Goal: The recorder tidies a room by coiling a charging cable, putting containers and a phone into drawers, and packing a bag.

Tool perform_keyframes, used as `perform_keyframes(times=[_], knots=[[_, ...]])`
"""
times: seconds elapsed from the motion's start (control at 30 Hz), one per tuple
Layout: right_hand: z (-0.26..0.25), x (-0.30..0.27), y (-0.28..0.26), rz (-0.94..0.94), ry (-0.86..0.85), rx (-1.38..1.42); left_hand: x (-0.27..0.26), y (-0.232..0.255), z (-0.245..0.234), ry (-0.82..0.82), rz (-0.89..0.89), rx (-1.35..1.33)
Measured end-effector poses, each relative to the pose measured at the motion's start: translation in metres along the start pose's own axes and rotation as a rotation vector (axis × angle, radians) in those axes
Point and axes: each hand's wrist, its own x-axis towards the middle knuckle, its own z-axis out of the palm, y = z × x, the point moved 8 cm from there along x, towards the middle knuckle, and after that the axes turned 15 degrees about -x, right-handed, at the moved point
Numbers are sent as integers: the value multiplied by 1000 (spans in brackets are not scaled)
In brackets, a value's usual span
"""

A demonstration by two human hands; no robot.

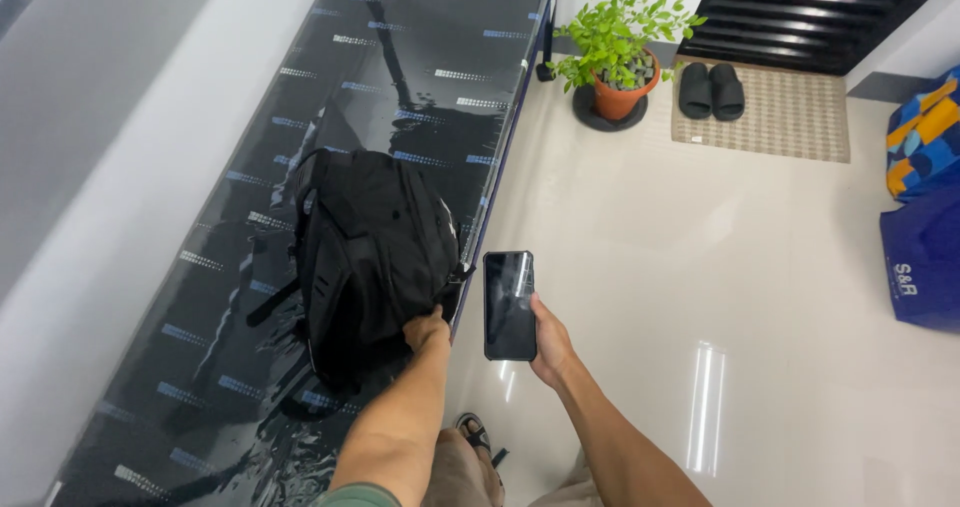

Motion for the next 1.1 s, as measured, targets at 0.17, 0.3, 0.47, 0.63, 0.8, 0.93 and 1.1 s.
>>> perform_keyframes(times=[0.17,0.3,0.47,0.63,0.8,0.93,1.1], knots=[[3,-14,3,1,2,-24,15,-31,8,27,-24,-241],[8,-16,1,-13,-8,4,26,-30,23,6,-126,-247],[12,-35,-7,10,4,-7,7,-24,30,-125,-241,-510],[19,-47,-14,33,-24,-28,-27,7,23,-216,-225,-544],[35,-54,-23,43,-13,-72,-38,30,12,-320,-188,-573],[45,-51,-31,-5,-30,-102,-56,75,18,-598,-170,-589],[62,-50,-34,18,-46,-96,-64,157,-3,-593,-33,-325]])
